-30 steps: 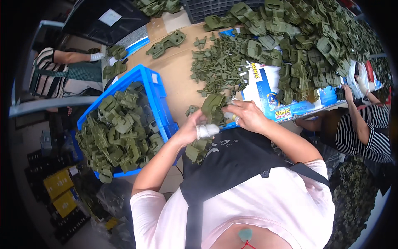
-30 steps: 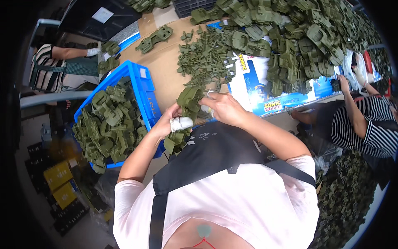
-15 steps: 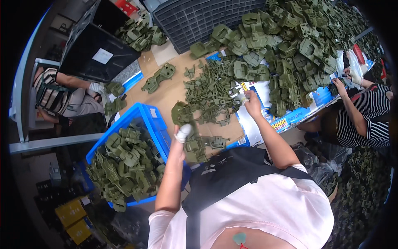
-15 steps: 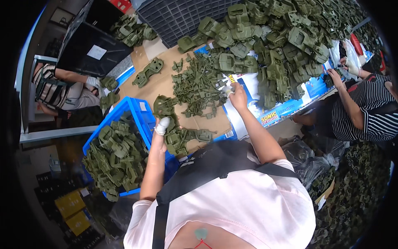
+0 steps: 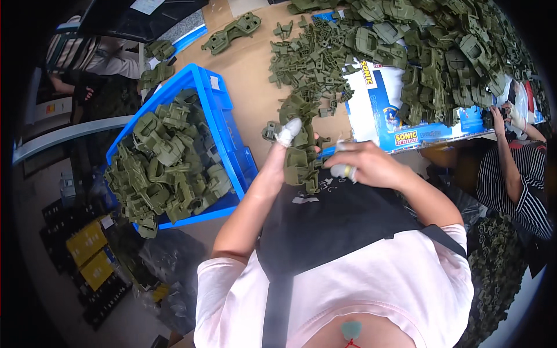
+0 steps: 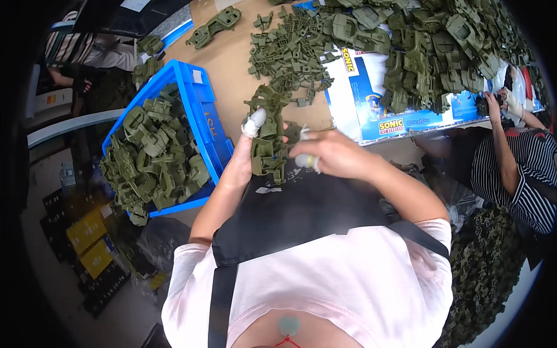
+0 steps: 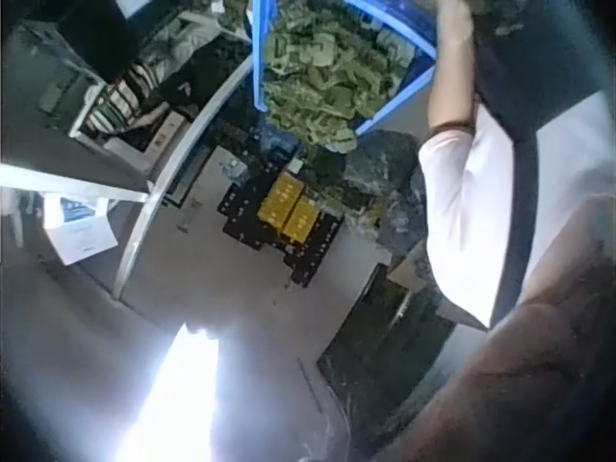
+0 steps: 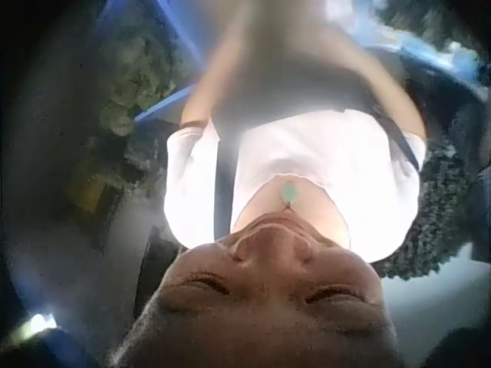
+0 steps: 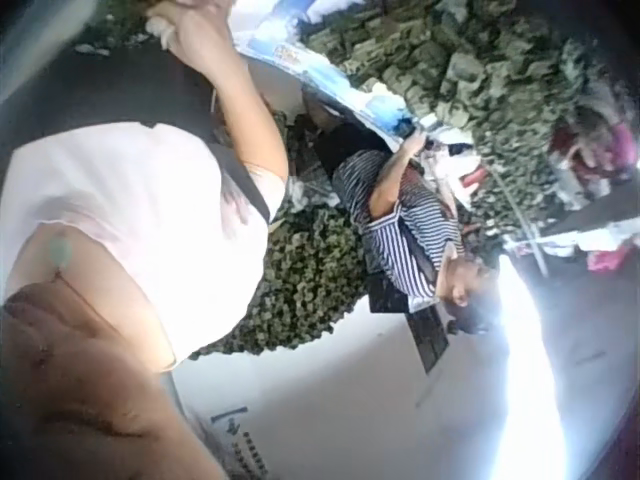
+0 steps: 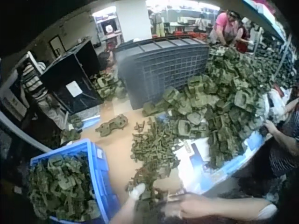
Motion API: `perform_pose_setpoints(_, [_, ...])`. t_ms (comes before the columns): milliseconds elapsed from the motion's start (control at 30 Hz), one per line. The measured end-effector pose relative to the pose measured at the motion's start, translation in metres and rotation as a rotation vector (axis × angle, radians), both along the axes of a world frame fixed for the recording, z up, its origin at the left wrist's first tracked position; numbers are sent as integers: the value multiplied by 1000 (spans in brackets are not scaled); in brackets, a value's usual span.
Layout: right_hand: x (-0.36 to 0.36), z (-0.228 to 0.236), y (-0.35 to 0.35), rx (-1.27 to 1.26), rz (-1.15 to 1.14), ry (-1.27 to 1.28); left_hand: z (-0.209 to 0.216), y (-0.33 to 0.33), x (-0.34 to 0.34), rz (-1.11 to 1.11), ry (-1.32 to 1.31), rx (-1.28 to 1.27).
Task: The person sorts green plastic parts from a blue crate onto a table. They pick up handfuls of parts, separate them, and place them into piles on the table surface. The person occasionally moves the crate to access more parts.
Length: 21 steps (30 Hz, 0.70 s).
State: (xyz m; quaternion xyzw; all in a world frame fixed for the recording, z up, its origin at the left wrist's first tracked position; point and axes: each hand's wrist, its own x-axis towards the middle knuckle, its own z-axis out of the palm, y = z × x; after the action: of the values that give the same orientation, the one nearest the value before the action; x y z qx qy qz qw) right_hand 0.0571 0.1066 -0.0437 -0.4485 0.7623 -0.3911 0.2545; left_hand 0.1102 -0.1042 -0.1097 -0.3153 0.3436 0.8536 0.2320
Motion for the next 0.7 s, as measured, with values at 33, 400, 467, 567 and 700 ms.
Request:
perform_pose_setpoints(33, [5, -5, -4, 37, 80, 91, -1, 4, 1, -15, -5, 0])
perform_pose_setpoints(400, [6, -33, -24, -73, 194, 3, -5, 2, 11, -49, 21, -30])
perform_pose_setpoints(467, [10, -36, -25, -40, 231, 10, -7, 5, 15, 7, -11, -6])
perform_pose_setpoints(567, [23, -36, -32, 70, 248, 13, -7, 5, 25, 27, -2, -66])
perform_pose_setpoints(700, [7, -65, -34, -227, 247, -376, 1, -10, 32, 122, 31, -29])
